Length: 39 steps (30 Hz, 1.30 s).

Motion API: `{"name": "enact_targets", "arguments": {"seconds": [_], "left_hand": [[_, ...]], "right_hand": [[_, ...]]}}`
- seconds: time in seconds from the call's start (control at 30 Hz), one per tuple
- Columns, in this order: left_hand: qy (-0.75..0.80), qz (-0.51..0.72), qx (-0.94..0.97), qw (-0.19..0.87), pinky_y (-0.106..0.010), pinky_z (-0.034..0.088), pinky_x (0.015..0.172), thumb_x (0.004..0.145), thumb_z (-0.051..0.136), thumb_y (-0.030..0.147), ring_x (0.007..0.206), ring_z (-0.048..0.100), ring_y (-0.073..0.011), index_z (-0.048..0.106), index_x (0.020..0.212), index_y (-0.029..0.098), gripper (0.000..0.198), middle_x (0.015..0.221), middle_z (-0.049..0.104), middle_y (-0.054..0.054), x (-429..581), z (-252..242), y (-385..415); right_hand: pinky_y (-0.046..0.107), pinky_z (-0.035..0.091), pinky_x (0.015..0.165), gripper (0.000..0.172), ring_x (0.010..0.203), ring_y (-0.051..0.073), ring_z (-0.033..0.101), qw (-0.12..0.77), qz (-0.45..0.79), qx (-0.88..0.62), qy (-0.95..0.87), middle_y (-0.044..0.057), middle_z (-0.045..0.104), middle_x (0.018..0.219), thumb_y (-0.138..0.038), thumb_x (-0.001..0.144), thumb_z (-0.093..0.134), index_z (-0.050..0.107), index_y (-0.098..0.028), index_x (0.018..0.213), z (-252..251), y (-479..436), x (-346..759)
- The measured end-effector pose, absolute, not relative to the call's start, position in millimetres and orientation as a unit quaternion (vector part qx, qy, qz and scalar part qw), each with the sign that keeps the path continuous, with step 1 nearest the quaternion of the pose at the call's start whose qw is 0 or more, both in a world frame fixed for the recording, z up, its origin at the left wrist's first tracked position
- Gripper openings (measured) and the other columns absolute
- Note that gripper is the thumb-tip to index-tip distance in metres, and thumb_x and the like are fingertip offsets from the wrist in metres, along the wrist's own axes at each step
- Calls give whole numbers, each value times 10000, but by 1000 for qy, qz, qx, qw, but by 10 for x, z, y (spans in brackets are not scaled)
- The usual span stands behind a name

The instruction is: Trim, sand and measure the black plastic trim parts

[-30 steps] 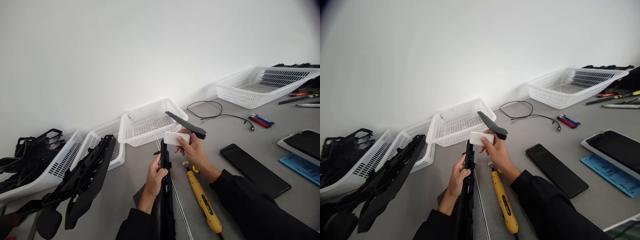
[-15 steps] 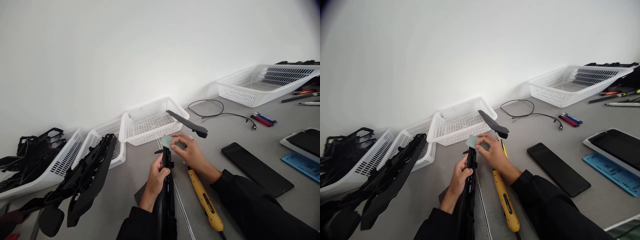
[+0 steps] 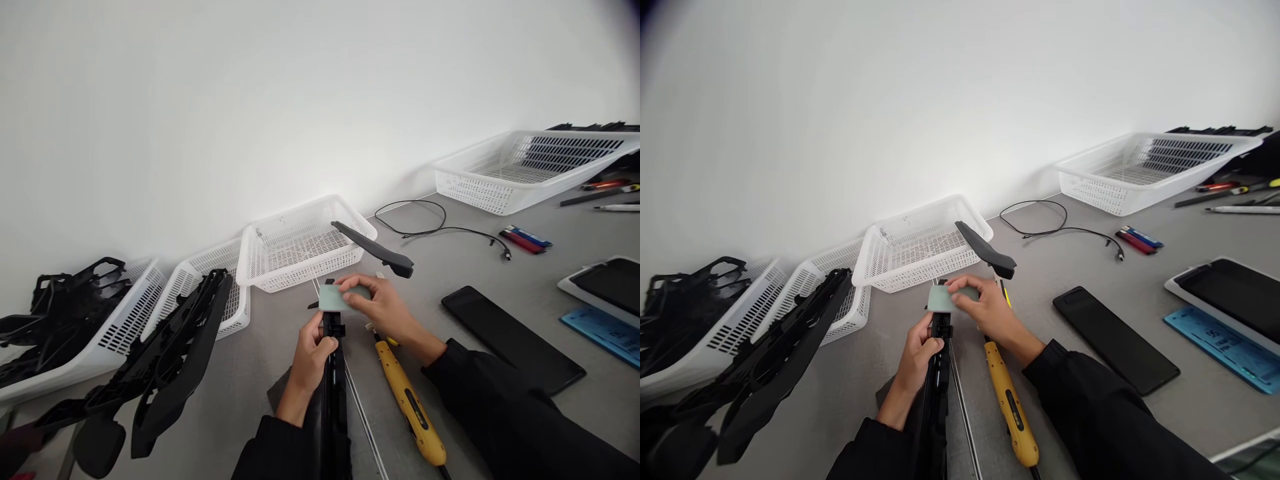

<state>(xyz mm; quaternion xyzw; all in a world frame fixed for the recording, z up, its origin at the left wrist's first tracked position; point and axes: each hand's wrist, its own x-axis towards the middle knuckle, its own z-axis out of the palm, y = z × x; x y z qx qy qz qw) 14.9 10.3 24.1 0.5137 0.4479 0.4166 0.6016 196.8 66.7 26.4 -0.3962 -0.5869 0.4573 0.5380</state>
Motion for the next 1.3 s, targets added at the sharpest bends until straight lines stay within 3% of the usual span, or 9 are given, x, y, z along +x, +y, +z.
{"name": "enact_targets", "arguments": {"seconds": [0.33,0.47,0.7,0.83,0.97,1.1,1.3], "left_hand": [[450,412,511,605,-232,211,486,751,635,251,526,209,-79,656,1288,102,557,624,329,96,145,227,108],[450,409,511,607,-228,203,498,742,637,244,530,209,-77,649,1288,118,561,622,326,97,148,233,104],[477,426,505,579,-233,200,487,710,657,272,532,218,-81,649,924,144,250,585,328,95,126,155,115],[467,412,510,593,-233,196,495,721,648,253,525,212,-83,662,1085,131,385,597,342,99,122,137,119],[462,441,505,581,-233,229,518,714,655,249,554,256,-88,678,1077,123,385,634,399,79,119,130,128],[466,429,504,587,-234,199,498,737,660,256,531,213,-87,668,1145,131,426,605,354,98,114,117,136],[469,454,498,571,-230,239,523,725,674,267,554,251,-88,657,1003,145,305,627,388,84,115,98,137]], "right_hand": [[490,527,1035,152,1124,299,713,549,400,-417,-604,83,784,1185,-358,909,683,776,-246,954,228,653,1933],[464,575,943,147,1094,294,714,572,371,-441,-584,87,771,1169,-348,916,669,768,-240,933,243,651,1943],[442,522,1007,94,1070,264,718,519,410,-360,-658,65,780,1127,-242,878,660,754,-241,884,269,619,1932],[412,518,974,95,1010,245,705,518,414,-374,-649,54,758,1064,-222,834,654,747,-237,820,295,650,1991],[395,517,959,126,995,237,701,493,435,-355,-664,45,754,1037,-204,813,635,758,-235,812,304,662,2002],[400,514,965,114,983,238,696,506,420,-376,-653,43,750,1018,-212,811,636,747,-237,808,292,654,1975],[393,510,957,153,1012,234,697,502,420,-350,-671,46,744,1059,-179,830,614,751,-241,861,275,640,1954]]}}
